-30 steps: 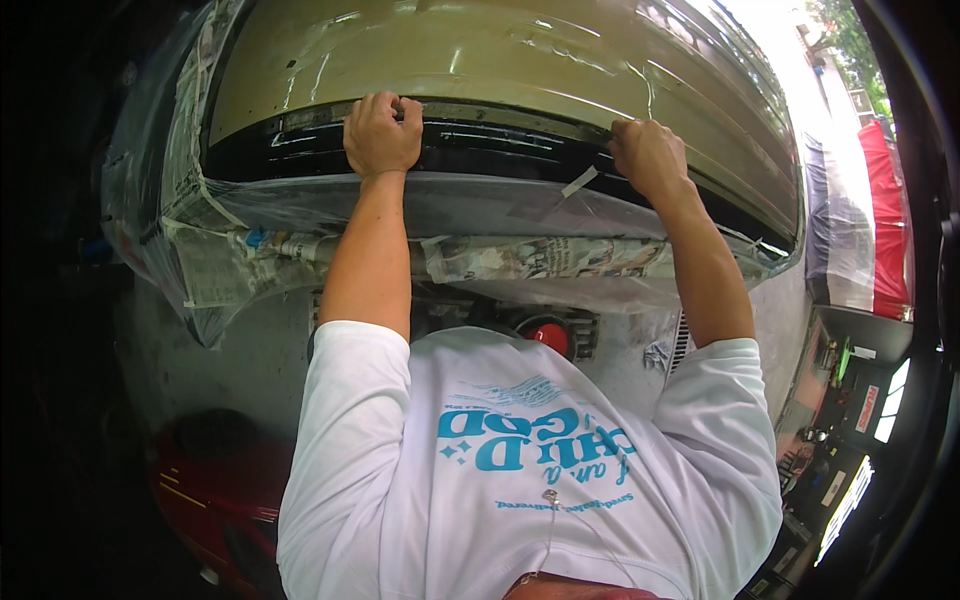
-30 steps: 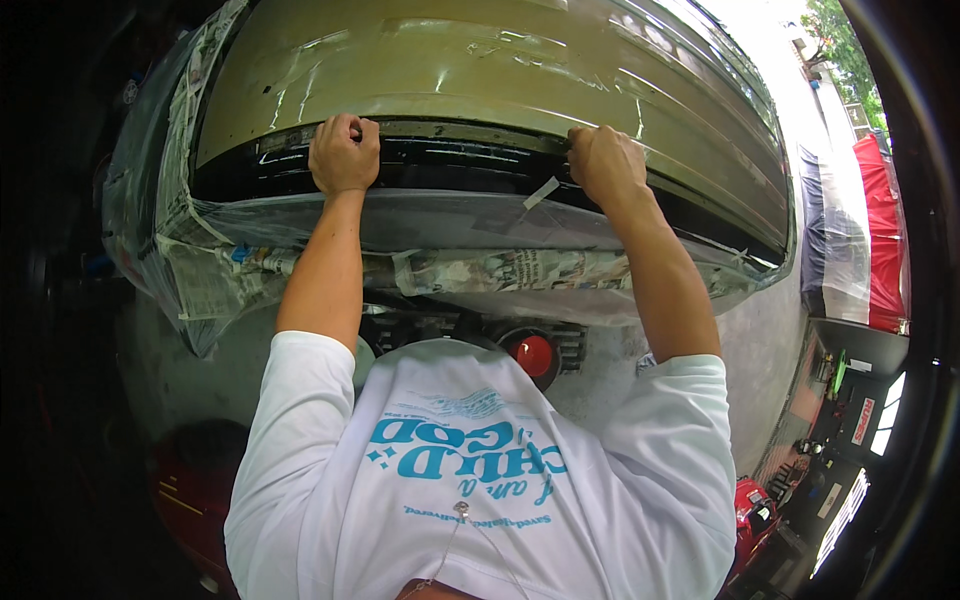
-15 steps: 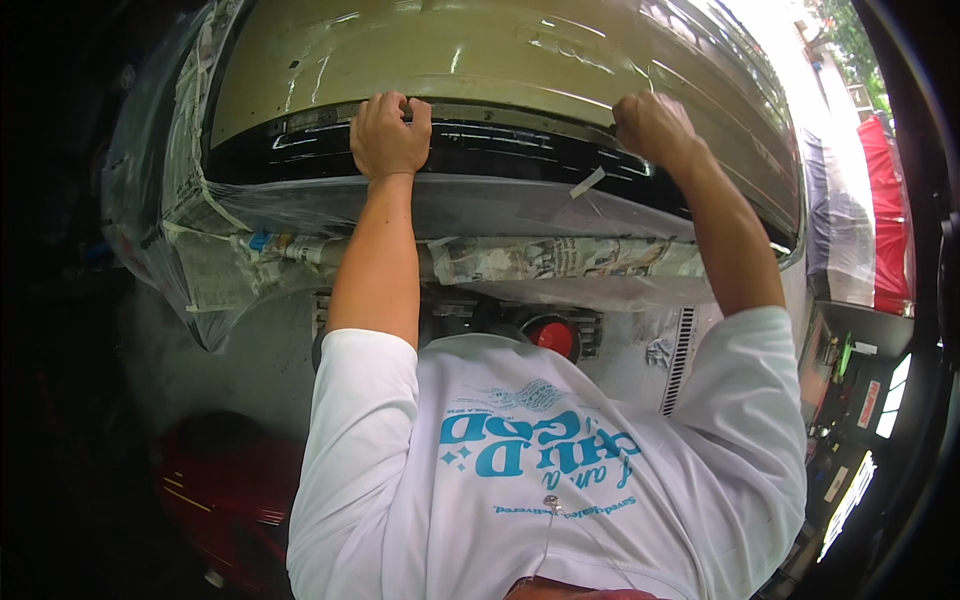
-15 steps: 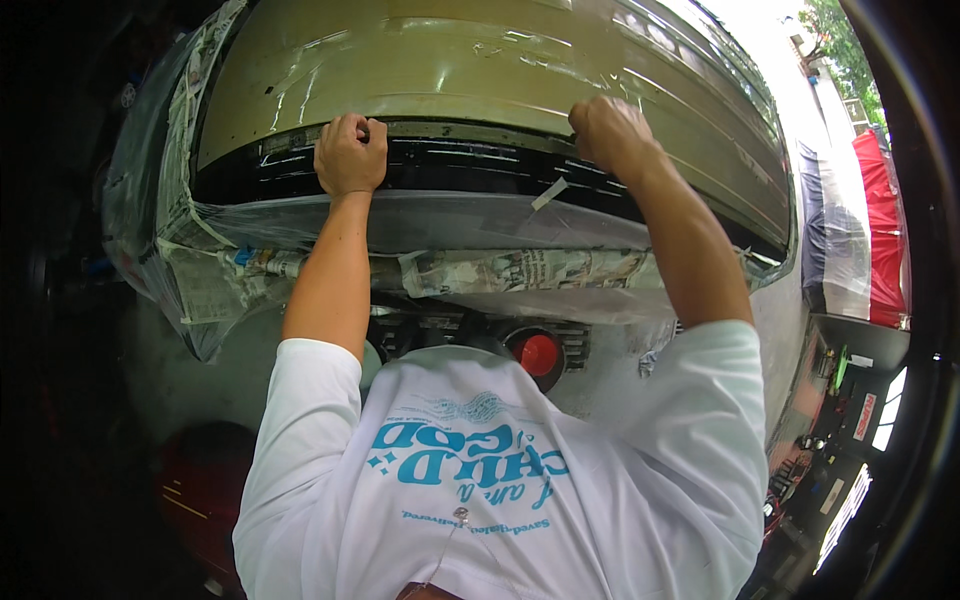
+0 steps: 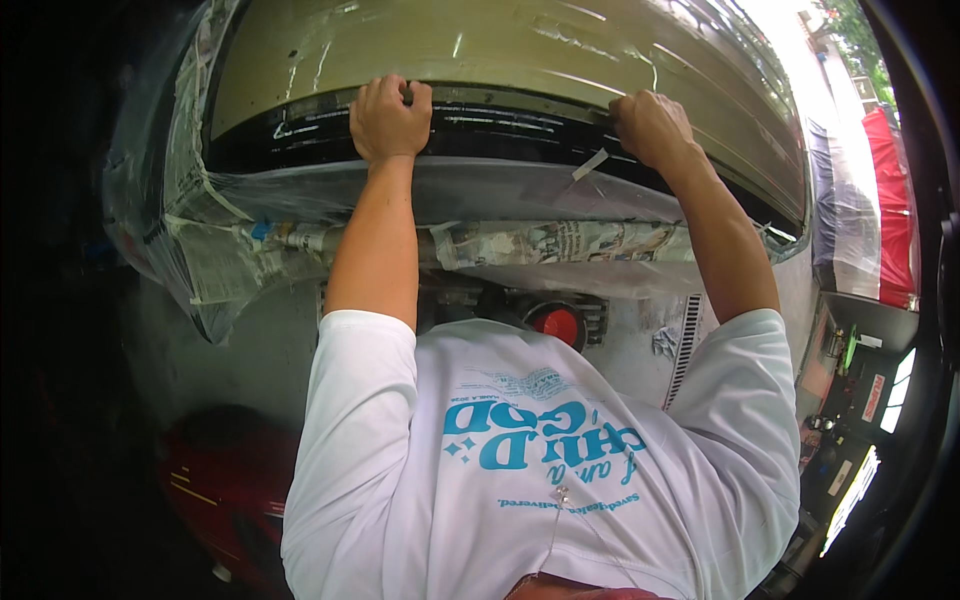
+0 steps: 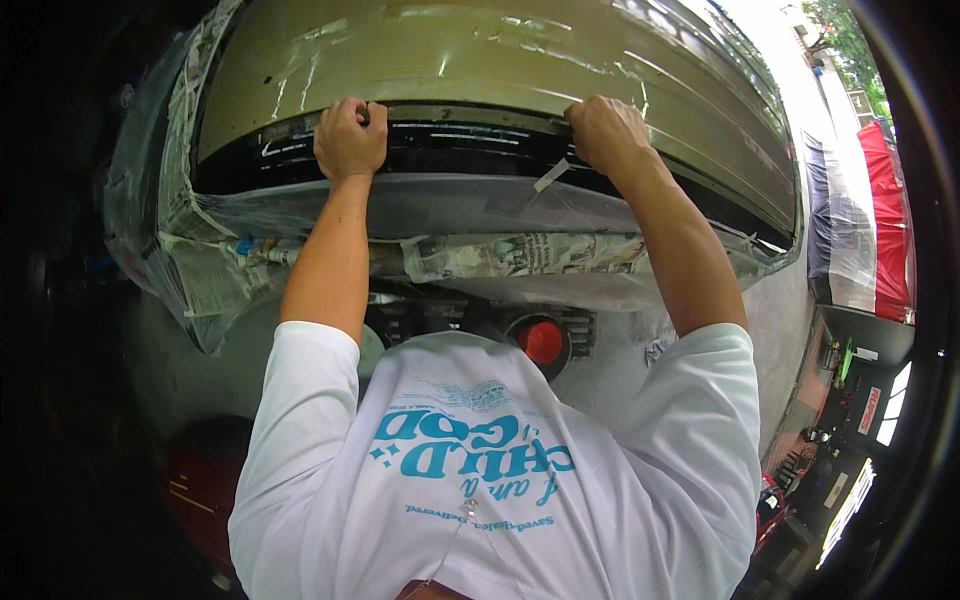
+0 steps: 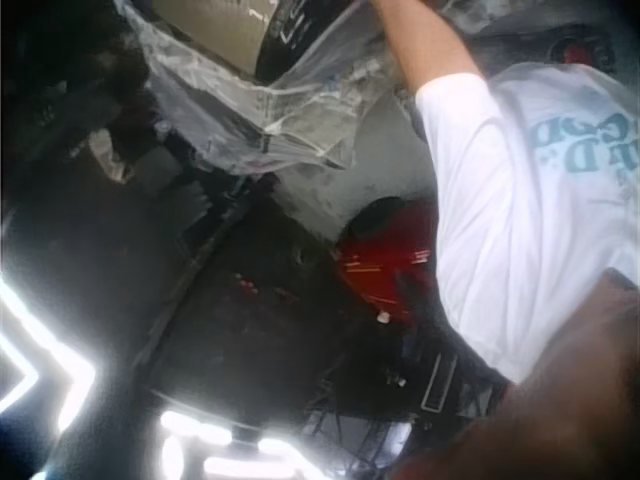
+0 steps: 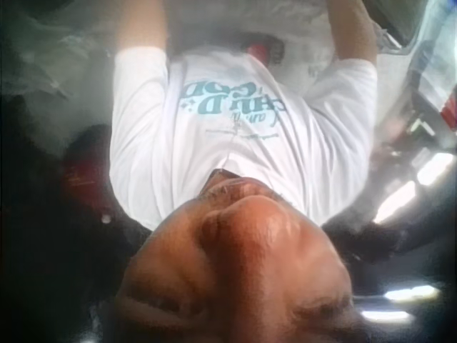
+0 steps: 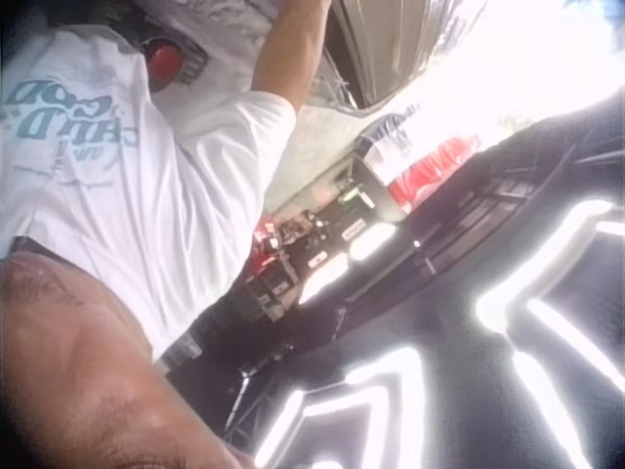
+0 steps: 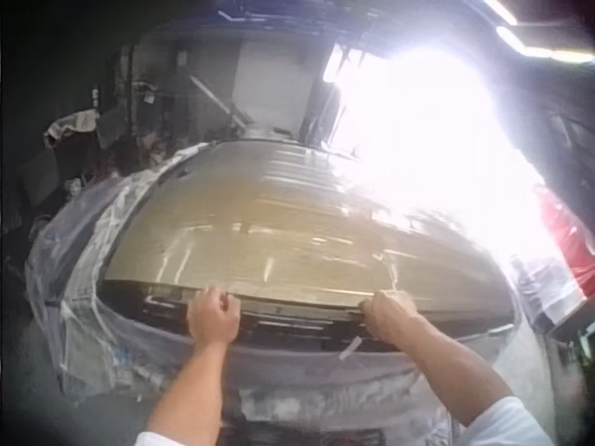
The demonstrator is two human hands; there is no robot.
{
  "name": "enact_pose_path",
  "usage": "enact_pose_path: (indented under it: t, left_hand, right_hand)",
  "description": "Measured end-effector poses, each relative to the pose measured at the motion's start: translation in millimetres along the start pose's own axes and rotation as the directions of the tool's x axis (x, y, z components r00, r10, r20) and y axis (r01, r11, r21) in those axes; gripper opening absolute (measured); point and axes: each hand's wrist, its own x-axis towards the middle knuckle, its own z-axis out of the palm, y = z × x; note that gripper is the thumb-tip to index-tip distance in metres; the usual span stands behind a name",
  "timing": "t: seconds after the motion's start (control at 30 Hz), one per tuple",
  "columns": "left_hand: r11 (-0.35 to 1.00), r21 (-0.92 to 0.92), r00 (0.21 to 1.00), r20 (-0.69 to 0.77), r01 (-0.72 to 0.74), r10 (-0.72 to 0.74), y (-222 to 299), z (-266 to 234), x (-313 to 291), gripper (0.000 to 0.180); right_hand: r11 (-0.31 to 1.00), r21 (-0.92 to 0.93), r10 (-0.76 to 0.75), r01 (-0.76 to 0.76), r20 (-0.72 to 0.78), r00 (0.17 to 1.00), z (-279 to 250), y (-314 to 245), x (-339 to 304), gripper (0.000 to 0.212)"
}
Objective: The person uses a small brush to apply black paint along the edge of a car hood. The hood is partially masked with newspaper and plastic. The person repeatedly dips the brush into a red container and paints the same narrow strip.
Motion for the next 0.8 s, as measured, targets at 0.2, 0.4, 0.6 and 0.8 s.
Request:
enact_pose_path:
  t: [0.2, 0.4, 0.6, 0.8]
  left_hand:
    - [1.0, -0.029, 0.998, -0.064, -0.01, 0.009, 0, 7, 1, 0.02]
    - [1.0, -0.029, 0.999, -0.041, 0.007, -0.008, -1, 6, 1, 0.018]
    - [0.999, -0.03, 1.0, -0.024, 0.019, -0.02, 2, 2, 0, 0.019]
    - [1.0, -0.026, 1.0, -0.012, 0.01, -0.011, 0, -3, -6, 0.019]
  right_hand:
    - [0.968, 0.168, 0.199, -0.189, -0.049, 0.979, 24, 20, -37, 0.019]
    - [0.952, 0.228, 0.231, -0.203, -0.104, 0.967, 32, 16, -46, 0.023]
    - [0.958, 0.218, 0.219, -0.184, -0.148, 0.965, 40, 7, -35, 0.02]
    - [0.959, 0.25, 0.18, -0.134, -0.173, 0.968, 46, -7, -38, 0.018]
